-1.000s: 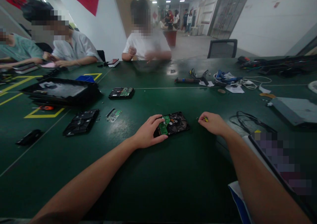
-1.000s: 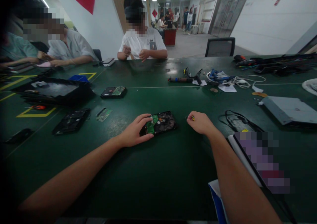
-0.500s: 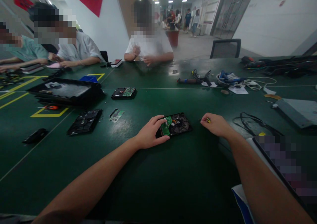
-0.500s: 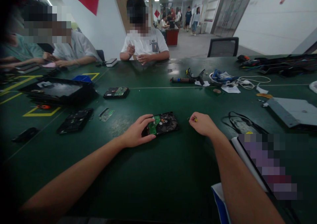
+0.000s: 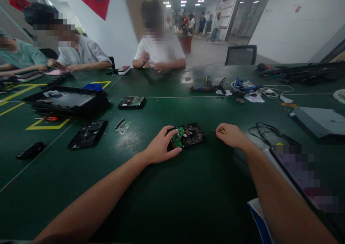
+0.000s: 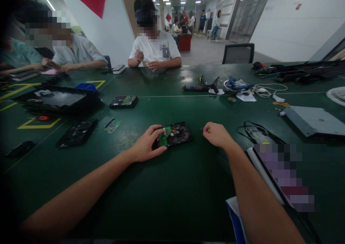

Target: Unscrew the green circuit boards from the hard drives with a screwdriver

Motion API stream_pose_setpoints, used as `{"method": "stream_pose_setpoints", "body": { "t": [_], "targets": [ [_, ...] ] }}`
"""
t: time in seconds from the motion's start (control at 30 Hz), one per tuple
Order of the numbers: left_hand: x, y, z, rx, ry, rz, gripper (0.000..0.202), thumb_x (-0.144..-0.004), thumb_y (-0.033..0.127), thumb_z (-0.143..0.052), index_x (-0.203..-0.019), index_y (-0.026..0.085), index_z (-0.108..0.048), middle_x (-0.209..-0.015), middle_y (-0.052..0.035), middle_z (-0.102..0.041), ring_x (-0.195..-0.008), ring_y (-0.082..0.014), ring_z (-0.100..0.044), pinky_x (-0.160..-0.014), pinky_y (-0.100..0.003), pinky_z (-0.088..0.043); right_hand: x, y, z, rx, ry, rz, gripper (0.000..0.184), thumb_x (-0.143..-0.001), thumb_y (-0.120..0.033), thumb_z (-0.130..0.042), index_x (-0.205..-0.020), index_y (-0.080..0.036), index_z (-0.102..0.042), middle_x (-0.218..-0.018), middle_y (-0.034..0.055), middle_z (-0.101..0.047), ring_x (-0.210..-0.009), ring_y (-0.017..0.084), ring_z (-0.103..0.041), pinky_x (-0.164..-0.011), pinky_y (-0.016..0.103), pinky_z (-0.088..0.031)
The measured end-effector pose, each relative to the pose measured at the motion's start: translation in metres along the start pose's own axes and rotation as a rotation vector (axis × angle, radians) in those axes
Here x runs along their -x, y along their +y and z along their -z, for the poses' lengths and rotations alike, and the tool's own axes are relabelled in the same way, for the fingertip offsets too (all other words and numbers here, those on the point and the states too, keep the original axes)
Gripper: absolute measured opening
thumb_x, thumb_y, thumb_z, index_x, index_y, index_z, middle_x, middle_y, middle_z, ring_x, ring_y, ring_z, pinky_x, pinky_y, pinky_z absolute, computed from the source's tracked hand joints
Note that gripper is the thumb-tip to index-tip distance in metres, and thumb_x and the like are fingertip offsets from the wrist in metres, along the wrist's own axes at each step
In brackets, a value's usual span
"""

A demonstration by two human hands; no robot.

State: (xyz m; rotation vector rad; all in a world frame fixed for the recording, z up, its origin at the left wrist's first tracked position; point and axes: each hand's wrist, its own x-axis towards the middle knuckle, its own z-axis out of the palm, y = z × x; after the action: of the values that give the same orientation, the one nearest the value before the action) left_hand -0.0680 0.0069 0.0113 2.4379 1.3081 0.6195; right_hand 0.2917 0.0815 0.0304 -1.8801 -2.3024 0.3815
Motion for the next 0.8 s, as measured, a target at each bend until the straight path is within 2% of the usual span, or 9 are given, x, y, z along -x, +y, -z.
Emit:
{"method": "stream_pose_setpoints", "body": {
  "t": [0.17, 0.47, 0.63, 0.8],
  "targets": [
    [-0.0007, 0.0008, -0.0006, -0.029, 0.034, -0.033, 0.079, -0.089, 0.059, -0.073, -0.152, 0.021, -0.045, -0.154, -0.0191, -0.042, -0.144, -0.0384, -0.044, -0.120, -0.058, -0.045, 0.0008, -0.0016, -0.0006, 0.015, 0.019, -0.001, 0.011, -0.091, -0.026, -0.063, -0.092, -0.022, -0.073, -0.099, 0.0058, -0.080, -0.092, 0.023, -0.073, -0.079, 0.030, -0.049],
    [-0.0016, 0.0043, 0.0016, -0.020, 0.045, 0.034, 0.088, -0.087, 0.062, -0.074, -0.155, 0.016, -0.042, -0.152, -0.0197, -0.046, -0.141, -0.0359, -0.048, -0.121, -0.053, -0.046, 0.0001, -0.0046, -0.0034, 0.051, 0.054, -0.017, 0.014, -0.095, -0.029, -0.062, -0.095, -0.021, -0.073, -0.097, 0.0074, -0.080, -0.091, 0.024, -0.073, -0.077, 0.031, -0.047],
    [-0.0010, 0.0014, 0.0041, -0.001, 0.011, 0.008, 0.085, -0.089, 0.064, -0.072, -0.155, 0.020, -0.044, -0.154, -0.0179, -0.047, -0.144, -0.0371, -0.046, -0.122, -0.056, -0.044, -0.0012, -0.0025, -0.0043, 0.044, 0.051, -0.024, 0.016, -0.095, -0.034, -0.064, -0.094, -0.022, -0.074, -0.095, 0.0063, -0.079, -0.089, 0.024, -0.073, -0.077, 0.032, -0.049],
    [-0.0010, -0.0005, 0.0041, -0.005, 0.008, -0.013, 0.087, -0.088, 0.064, -0.073, -0.157, 0.022, -0.041, -0.156, -0.0178, -0.046, -0.145, -0.0380, -0.046, -0.121, -0.059, -0.043, -0.0009, -0.0035, -0.0038, 0.043, 0.058, -0.020, 0.015, -0.094, -0.033, -0.063, -0.094, -0.022, -0.074, -0.095, 0.0068, -0.080, -0.089, 0.024, -0.073, -0.077, 0.032, -0.049]
  ]
}}
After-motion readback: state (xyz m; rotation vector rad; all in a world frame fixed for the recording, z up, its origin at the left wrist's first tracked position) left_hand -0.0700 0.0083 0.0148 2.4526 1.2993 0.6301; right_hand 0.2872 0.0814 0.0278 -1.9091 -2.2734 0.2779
